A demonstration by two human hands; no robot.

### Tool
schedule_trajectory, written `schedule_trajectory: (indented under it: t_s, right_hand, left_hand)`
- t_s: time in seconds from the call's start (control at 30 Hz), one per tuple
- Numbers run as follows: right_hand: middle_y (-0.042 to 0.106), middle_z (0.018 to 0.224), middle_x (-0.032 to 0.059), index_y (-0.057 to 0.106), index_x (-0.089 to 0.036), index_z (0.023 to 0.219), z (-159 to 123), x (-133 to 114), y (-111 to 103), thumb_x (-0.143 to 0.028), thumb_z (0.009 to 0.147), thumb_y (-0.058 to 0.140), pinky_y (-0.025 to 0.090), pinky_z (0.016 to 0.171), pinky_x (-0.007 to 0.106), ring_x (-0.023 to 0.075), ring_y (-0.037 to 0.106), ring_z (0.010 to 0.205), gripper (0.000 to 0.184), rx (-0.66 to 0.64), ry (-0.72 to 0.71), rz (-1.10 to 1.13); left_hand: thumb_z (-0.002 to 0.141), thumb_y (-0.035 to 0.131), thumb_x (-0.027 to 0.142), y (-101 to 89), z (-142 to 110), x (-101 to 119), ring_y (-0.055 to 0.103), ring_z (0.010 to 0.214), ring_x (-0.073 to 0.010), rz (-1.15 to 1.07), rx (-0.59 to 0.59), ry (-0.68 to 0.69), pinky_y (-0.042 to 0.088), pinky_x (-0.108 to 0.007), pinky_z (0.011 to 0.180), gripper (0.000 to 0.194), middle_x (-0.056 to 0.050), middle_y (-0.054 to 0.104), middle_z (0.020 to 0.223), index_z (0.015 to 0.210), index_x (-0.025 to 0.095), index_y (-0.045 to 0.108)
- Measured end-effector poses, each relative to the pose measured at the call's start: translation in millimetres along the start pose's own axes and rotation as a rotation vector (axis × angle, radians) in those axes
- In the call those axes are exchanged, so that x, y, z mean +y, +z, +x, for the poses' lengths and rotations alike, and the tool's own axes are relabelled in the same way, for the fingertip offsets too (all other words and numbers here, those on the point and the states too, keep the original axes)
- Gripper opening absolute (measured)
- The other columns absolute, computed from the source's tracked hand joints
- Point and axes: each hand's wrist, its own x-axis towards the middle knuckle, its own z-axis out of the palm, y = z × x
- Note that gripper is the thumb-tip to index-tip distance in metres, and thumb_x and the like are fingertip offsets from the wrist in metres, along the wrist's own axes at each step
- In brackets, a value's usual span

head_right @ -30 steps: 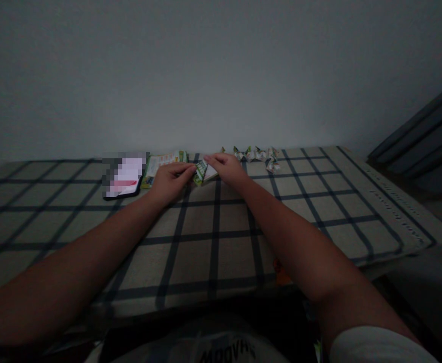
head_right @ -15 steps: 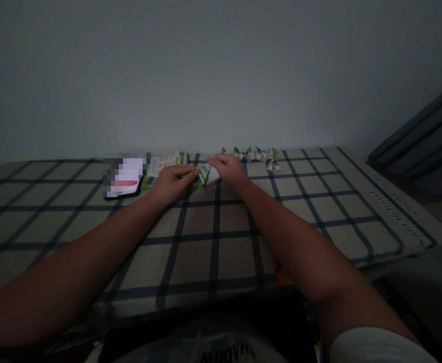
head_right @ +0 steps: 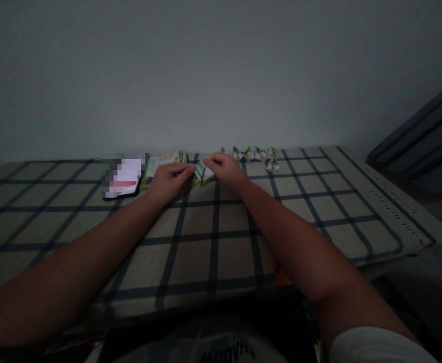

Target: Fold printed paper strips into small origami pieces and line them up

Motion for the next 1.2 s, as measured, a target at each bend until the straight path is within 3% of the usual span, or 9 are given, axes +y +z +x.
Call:
schedule_trajectory:
  t_s: [0.17,0.3,0.43,0.63,0.87,1.2]
  right_hand:
    - [0.047,0.063,-0.0017,0.051,-0.02,0.065,0.9,1.7,0.0,-0.066,0.08,0.06,0.037,0.06,0.027,0.012,0.043,0.063,0.05,0.003,-0.005,-0.024]
    - [0.05,0.066,-0.0017,0.057,-0.019,0.073,0.6,6.0,2.0,-0.069,0.079,0.059,0.037,0.056,0.026,0.0117,0.045,0.06,0.051,-0.063,0.095,0.05]
    - [0.046,0.061,-0.0025,0.057,-0.018,0.068,0.4,9.0,1.2,-0.067,0.08,0.061,0.034,0.056,0.027,0.0115,0.044,0.059,0.051,-0.129,0.109,-0.019]
    - [0.043,0.061,-0.0033,0.049,-0.018,0.06,1.8,6.1,-0.4,-0.059,0.083,0.061,0.029,0.059,0.026,0.0102,0.04,0.062,0.048,-0.043,0.028,-0.159]
    - [0.052,0.062,-0.0013,0.061,-0.015,0.073,0.0,9.5,1.0,-0.065,0.079,0.062,0.033,0.055,0.025,0.0108,0.047,0.058,0.05,-0.135,0.145,-0.026]
    - [0.052,0.065,-0.001,0.06,-0.014,0.072,1.5,6.9,0.9,-0.058,0.08,0.064,0.032,0.058,0.025,0.0105,0.044,0.061,0.044,-0.077,0.04,-0.11]
  left_hand:
    - [0.087,0.061,0.039,1.6,-0.5,-0.8,0.072,0.087,-0.0215,0.022,0.004,0.038,0.055,-0.033,0.082,0.026,-0.004,0.079,0.093,0.088,0.022,0.081]
    - [0.088,0.06,0.038,0.5,-0.1,-2.6,0.072,0.084,-0.0198,0.035,0.039,0.039,0.054,-0.03,0.079,0.026,-0.004,0.079,0.09,0.091,0.022,0.081]
    - [0.089,0.06,0.038,-0.7,0.5,-2.2,0.071,0.082,-0.0194,0.038,0.032,0.053,0.053,-0.03,0.078,0.027,-0.004,0.078,0.088,0.09,0.021,0.081]
    - [0.089,0.059,0.038,0.2,0.6,-1.1,0.071,0.082,-0.0198,0.035,0.008,0.043,0.053,-0.03,0.077,0.027,-0.005,0.078,0.089,0.091,0.02,0.08]
    - [0.089,0.06,0.04,-0.8,1.8,-4.2,0.069,0.076,-0.0188,-0.045,0.034,-0.014,0.051,-0.027,0.065,0.029,-0.004,0.076,0.081,0.087,0.019,0.08]
    - [0.087,0.063,0.042,1.4,0.8,-2.8,0.07,0.079,-0.0191,-0.146,0.011,-0.029,0.055,-0.029,0.071,0.029,-0.006,0.078,0.091,0.092,0.02,0.081]
